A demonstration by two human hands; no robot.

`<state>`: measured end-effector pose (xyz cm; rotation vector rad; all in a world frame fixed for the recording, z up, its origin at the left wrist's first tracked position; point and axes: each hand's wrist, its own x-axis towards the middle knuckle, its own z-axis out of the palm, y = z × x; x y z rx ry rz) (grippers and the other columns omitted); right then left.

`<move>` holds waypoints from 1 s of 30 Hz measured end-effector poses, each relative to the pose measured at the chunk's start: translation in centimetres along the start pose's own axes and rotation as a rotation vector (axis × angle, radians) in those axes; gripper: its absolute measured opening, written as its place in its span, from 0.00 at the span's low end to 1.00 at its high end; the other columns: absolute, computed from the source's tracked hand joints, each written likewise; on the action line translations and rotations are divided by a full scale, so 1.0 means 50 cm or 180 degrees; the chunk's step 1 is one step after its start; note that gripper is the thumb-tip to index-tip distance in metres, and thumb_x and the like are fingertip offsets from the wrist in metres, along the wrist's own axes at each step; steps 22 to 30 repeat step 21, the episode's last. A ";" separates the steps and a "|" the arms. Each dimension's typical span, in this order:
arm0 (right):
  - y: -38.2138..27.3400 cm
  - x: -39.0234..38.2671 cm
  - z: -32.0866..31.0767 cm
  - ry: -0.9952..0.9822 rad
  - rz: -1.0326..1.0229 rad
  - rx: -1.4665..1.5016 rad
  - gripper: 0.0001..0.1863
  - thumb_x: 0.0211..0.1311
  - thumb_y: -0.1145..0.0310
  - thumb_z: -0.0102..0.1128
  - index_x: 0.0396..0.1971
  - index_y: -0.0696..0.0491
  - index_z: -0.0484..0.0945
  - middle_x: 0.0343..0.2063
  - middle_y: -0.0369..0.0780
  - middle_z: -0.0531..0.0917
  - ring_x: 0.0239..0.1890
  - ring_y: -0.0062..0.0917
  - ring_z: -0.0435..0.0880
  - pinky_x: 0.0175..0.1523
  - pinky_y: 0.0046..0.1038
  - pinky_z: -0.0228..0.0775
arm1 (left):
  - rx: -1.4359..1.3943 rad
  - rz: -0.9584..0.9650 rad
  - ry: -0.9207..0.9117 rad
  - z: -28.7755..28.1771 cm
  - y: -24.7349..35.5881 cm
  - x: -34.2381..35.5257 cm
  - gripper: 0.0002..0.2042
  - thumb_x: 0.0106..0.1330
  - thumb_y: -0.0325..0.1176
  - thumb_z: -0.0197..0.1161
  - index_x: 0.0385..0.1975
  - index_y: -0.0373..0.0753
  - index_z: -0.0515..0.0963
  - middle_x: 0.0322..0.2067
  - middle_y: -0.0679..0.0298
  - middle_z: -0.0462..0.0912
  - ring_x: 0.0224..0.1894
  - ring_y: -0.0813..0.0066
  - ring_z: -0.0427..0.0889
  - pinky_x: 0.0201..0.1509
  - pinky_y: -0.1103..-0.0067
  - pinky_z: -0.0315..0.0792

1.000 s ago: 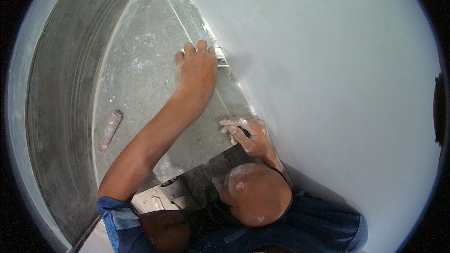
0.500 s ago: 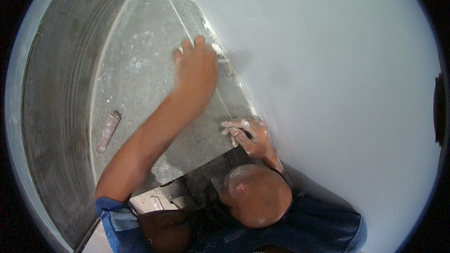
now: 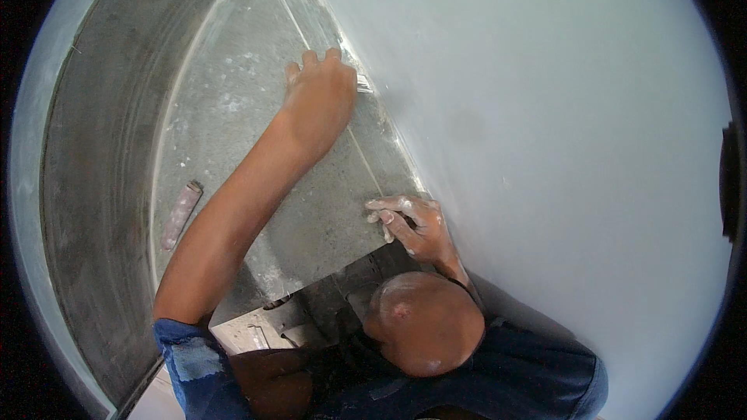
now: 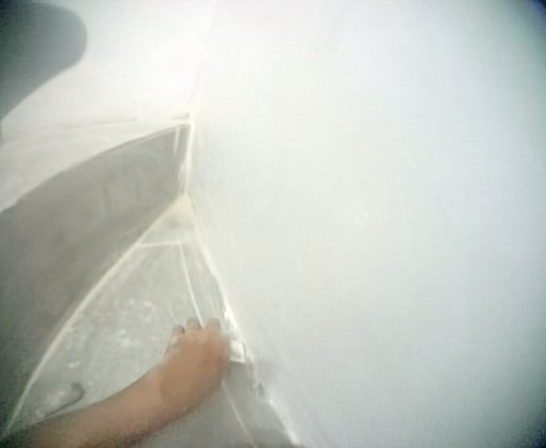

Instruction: The person applies grout to the joints of marble stair treads using a small trowel. They work on a single curved stair, spreading the material into the gaps and smoothing the surface.

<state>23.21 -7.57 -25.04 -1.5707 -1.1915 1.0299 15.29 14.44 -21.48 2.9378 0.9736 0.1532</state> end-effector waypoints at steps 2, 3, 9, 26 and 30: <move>0.002 0.001 0.000 -0.0027 0.0065 0.0008 0.14 0.66 0.63 0.53 0.43 0.56 0.80 0.29 0.40 0.84 0.19 0.20 0.77 0.29 0.24 0.72 | 0.0042 0.0076 0.0017 0.004 -0.015 -0.003 0.08 0.61 0.30 0.56 0.37 0.38 0.79 0.38 0.55 0.76 0.45 0.56 0.75 0.49 0.62 0.72; 0.005 -0.001 -0.001 -0.0016 0.0044 -0.0035 0.14 0.66 0.64 0.53 0.43 0.56 0.80 0.29 0.40 0.84 0.19 0.20 0.77 0.29 0.24 0.71 | -0.0224 -0.0055 -0.0280 -0.008 -0.025 0.008 0.10 0.60 0.34 0.58 0.38 0.37 0.78 0.38 0.54 0.77 0.45 0.55 0.76 0.49 0.62 0.72; -0.003 0.000 -0.004 0.0011 0.0048 0.0017 0.13 0.65 0.67 0.52 0.43 0.57 0.79 0.29 0.40 0.84 0.19 0.20 0.76 0.28 0.24 0.71 | -0.0947 -0.0642 -0.0215 0.006 -0.185 0.104 0.35 0.49 0.54 0.68 0.50 0.31 0.72 0.43 0.45 0.78 0.47 0.50 0.78 0.52 0.65 0.71; -0.011 0.001 -0.004 0.0049 0.0407 0.0285 0.13 0.65 0.66 0.53 0.42 0.58 0.80 0.28 0.41 0.84 0.20 0.20 0.76 0.29 0.23 0.70 | -0.1018 -0.0794 -0.0525 0.051 -0.210 0.151 0.46 0.49 0.58 0.67 0.59 0.26 0.62 0.51 0.41 0.73 0.55 0.51 0.74 0.60 0.67 0.67; -0.011 0.001 -0.004 0.0049 0.0407 0.0285 0.13 0.65 0.66 0.53 0.42 0.58 0.80 0.28 0.41 0.84 0.20 0.20 0.76 0.29 0.23 0.70 | -0.1018 -0.0794 -0.0525 0.051 -0.210 0.151 0.46 0.49 0.58 0.67 0.59 0.26 0.62 0.51 0.41 0.73 0.55 0.51 0.74 0.60 0.67 0.67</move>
